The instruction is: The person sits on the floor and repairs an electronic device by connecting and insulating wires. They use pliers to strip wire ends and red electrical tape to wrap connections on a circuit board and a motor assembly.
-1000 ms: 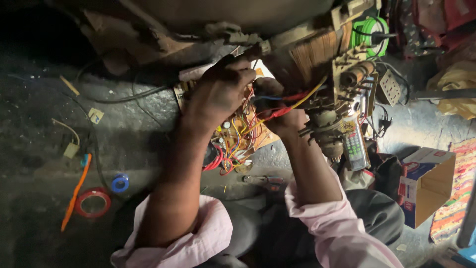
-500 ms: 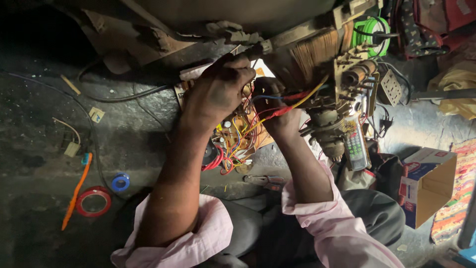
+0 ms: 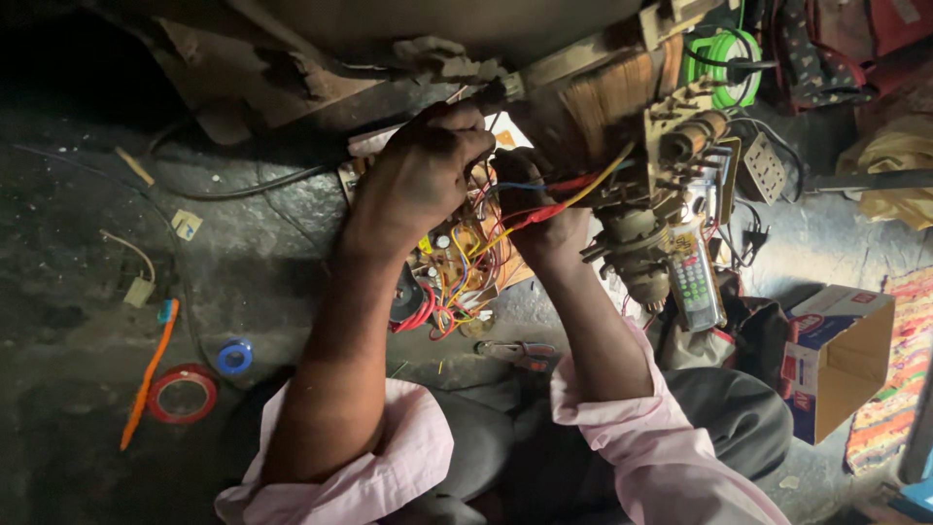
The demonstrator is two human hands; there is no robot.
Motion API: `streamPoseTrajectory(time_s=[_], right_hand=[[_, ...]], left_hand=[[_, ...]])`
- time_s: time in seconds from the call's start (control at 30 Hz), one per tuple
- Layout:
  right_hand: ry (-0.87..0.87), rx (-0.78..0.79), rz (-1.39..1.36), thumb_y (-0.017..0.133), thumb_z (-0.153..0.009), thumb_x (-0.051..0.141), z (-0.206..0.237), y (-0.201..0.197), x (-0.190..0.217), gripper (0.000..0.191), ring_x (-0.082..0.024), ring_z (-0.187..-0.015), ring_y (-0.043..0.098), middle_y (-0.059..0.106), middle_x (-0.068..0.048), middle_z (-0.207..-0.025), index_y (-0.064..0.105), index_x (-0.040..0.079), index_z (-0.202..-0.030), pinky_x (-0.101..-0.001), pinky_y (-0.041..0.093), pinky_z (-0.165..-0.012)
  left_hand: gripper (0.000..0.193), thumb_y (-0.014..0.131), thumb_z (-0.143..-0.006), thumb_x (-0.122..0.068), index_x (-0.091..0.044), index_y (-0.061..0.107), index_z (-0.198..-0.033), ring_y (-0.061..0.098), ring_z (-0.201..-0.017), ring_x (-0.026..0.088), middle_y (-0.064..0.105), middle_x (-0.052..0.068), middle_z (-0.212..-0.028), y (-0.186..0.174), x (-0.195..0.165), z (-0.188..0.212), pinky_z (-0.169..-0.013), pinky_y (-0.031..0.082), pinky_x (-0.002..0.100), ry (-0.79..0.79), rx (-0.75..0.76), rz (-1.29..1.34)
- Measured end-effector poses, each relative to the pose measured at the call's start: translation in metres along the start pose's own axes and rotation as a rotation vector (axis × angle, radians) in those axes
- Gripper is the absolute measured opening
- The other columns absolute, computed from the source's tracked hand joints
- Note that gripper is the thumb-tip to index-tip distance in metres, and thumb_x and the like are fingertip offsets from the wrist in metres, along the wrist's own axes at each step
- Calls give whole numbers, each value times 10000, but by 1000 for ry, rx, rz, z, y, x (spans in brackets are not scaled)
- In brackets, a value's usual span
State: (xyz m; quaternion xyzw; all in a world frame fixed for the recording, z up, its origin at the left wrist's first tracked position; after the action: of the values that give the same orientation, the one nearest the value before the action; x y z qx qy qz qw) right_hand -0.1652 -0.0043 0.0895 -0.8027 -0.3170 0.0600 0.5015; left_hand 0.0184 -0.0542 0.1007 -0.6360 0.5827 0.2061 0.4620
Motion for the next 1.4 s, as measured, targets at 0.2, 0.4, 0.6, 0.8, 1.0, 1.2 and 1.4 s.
streamPoseTrajectory(time_s=[0.2, 0.4, 0.6, 0.8, 1.0, 1.2, 1.4], right_hand=[[609, 242, -536, 657, -1068, 119, 16, 29, -37, 32, -235, -836, 619, 658, -69, -950, 680, 98, -1059, -377, 535, -761], [714, 96, -713, 705, -1005, 30, 8, 18, -22, 110, -146, -897, 668, 703, -42, -1005, 715, 70, -1107, -316, 542, -810], [668, 60, -574, 750, -921, 10, -10, 3, 30, 277, -118, -842, 628, 687, -77, -946, 665, 7, -1185, -273, 515, -743], [462, 96, -235, 724, -811, 2, -1, -3, 34, 415, -334, -841, 680, 708, -177, -999, 658, 1, -1221, -389, 549, -736], [306, 315, -70, 693, -835, 5, 14, 10, 43, 130, -416, -880, 649, 671, -191, -908, 660, 28, -958, -499, 532, -820], [84, 151, -327, 692, -794, -13, -6, -38, 90, 378, -389, -927, 662, 702, -179, -981, 703, 28, -1169, -501, 528, -841], [147, 200, -468, 755, -880, 52, -12, -51, 112, 303, -370, -860, 679, 715, -179, -932, 721, 34, -1181, -467, 536, -779]], left_hand=[[288, 612, -788, 112, -13, 726, -1022, 675, -983, 340, 676, 140, -1008, 2, 2, 3, -882, 538, 417, 5, -8, -34], [458, 710, -885, -87, -41, 574, -1320, 607, -1186, 436, 645, 240, -1277, -5, 35, 18, -973, 497, 449, -163, -103, -46], [588, 700, -967, -283, -116, 446, -1470, 670, -1210, 345, 695, 166, -1297, -9, 74, 38, -988, 514, 416, -717, 19, 5], [543, 743, -917, -133, -33, 539, -1410, 708, -1028, 232, 719, 134, -1203, -15, 45, 26, -871, 555, 351, -537, -42, 298], [475, 718, -932, -97, 32, 584, -1369, 641, -802, 90, 744, 53, -1019, -26, 36, 35, -671, 521, 279, -821, 24, 521], [394, 568, -1027, -119, 75, 577, -1370, 639, -822, 64, 795, 58, -1075, -27, 9, 50, -767, 538, 243, -725, 45, 482], [319, 585, -1011, -84, 47, 685, -1285, 662, -953, 80, 785, 84, -1104, -19, -29, 68, -890, 523, 261, -592, -43, 499]])
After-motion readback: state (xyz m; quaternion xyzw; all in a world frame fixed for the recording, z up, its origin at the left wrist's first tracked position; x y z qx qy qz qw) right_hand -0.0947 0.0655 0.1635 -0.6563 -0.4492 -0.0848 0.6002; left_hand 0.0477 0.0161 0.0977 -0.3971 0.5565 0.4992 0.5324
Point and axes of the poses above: each hand's wrist, its own z-axis away from the middle knuckle, its own y-axis out of the palm, x = y × z, the point moved 5 cm from there along -z, towards the middle knuckle
